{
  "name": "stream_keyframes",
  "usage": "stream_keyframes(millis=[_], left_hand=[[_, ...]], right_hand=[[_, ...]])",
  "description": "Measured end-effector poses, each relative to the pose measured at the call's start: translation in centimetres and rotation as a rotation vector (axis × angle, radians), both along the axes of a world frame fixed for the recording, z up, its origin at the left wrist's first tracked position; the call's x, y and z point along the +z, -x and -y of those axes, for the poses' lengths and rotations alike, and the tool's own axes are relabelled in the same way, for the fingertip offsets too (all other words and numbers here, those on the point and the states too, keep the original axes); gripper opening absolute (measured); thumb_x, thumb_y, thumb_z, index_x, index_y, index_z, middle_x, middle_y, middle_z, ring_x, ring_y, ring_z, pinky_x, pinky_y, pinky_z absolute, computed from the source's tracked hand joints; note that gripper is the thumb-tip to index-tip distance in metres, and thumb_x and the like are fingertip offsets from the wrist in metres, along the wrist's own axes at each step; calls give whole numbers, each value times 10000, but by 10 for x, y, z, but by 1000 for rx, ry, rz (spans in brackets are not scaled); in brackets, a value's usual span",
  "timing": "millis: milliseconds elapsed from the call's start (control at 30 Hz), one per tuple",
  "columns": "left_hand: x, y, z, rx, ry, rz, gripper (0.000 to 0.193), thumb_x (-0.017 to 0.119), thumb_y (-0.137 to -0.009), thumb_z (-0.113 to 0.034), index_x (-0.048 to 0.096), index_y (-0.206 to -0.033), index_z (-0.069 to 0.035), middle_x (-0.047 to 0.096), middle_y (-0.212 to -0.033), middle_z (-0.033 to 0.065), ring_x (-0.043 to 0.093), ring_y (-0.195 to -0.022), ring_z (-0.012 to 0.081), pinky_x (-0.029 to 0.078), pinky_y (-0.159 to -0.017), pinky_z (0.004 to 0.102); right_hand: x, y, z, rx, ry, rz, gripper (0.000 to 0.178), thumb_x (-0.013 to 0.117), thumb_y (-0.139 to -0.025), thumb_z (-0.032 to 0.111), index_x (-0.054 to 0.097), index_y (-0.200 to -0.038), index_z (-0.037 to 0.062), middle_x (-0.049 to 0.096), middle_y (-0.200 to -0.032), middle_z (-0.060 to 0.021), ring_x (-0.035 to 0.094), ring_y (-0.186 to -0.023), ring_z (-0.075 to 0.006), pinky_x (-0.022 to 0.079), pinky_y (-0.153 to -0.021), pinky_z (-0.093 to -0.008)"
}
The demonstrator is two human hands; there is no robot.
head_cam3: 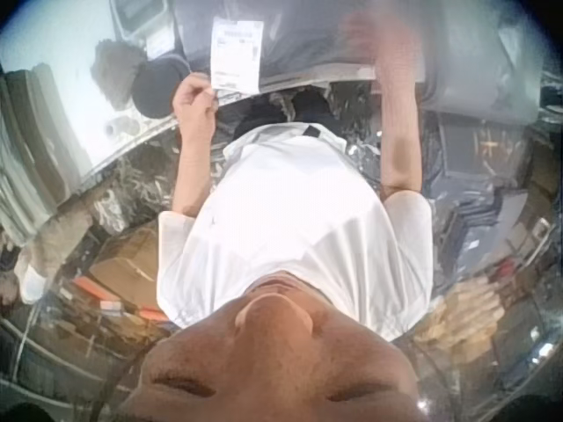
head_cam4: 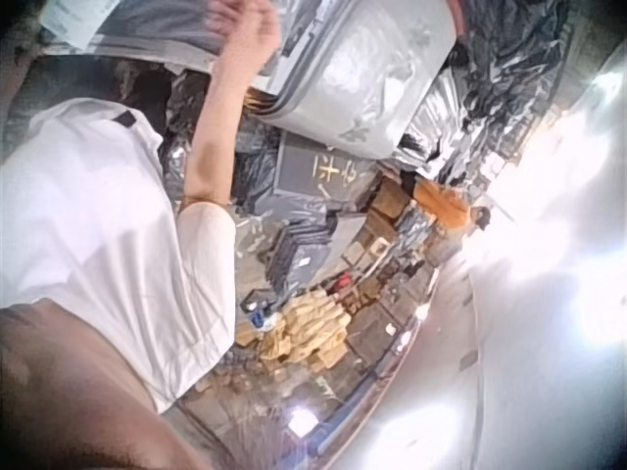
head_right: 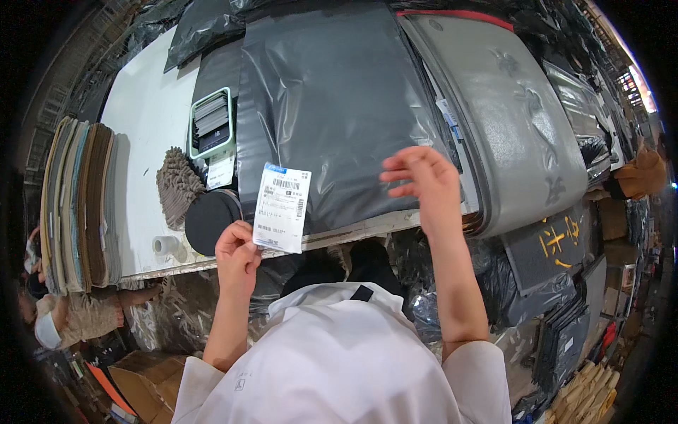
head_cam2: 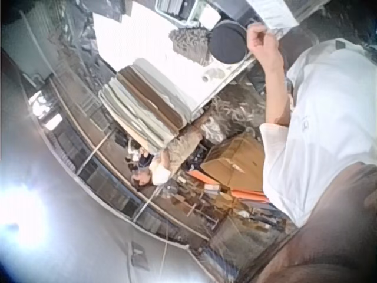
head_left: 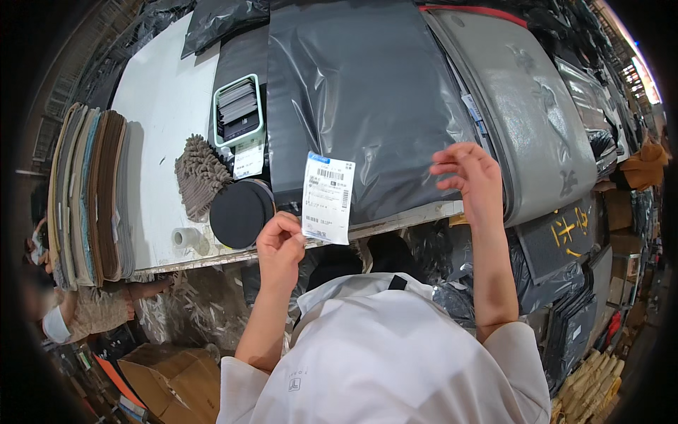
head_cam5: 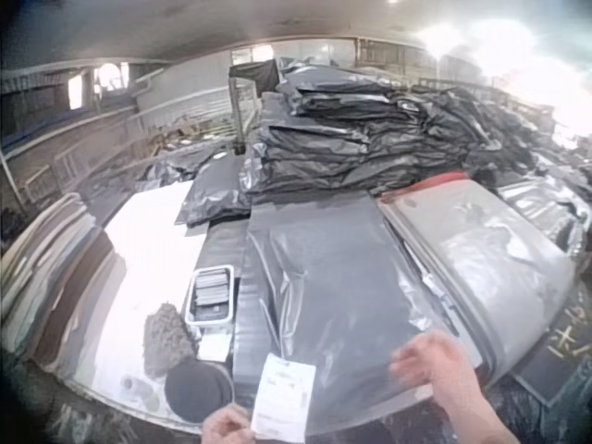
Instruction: The person picks up mats, folds them, places them inside shipping bags, and then applies labels to the bags.
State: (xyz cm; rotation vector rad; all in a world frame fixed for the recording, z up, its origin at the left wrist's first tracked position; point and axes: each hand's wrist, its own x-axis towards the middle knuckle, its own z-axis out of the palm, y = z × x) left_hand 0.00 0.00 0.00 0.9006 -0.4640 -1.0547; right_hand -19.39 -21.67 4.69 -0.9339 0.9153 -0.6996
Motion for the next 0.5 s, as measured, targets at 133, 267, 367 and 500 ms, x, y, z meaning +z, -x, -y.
stream_keyframes(millis=[133,267,367,500], left_hand=[[21,41,17,172,-92,413,114,583,-719,81,546,-766,-16,456,-835,19,428,-647,43,331,-532,161],[49,40,25,241,-121,720,120,625,-665,63,572,-731,-23,479,-819,16,385,-575,31,304,-476,175],[54,36,27,280,-185,998,135,645,-606,44,578,-688,-39,487,-789,12,327,-500,23,269,-423,188],[44,32,27,126,-100,621,91,618,-635,6,536,-647,-31,470,-756,25,383,-575,69,302,-483,199]], right_hand=[[26,-31,-72,575,900,-131,163,651,-703,38,628,-864,33,633,-827,-101,626,-734,-209,494,-634,-302],[18,-43,-86,422,1176,-154,180,643,-668,13,630,-845,46,637,-791,-84,619,-677,-241,497,-592,-305],[17,-46,-84,362,1215,-171,159,632,-674,13,627,-831,35,629,-758,-83,623,-655,-218,492,-573,-289],[-4,-49,-68,559,-31,109,114,534,-724,33,602,-802,-15,627,-751,-72,601,-648,-144,477,-559,-268]])
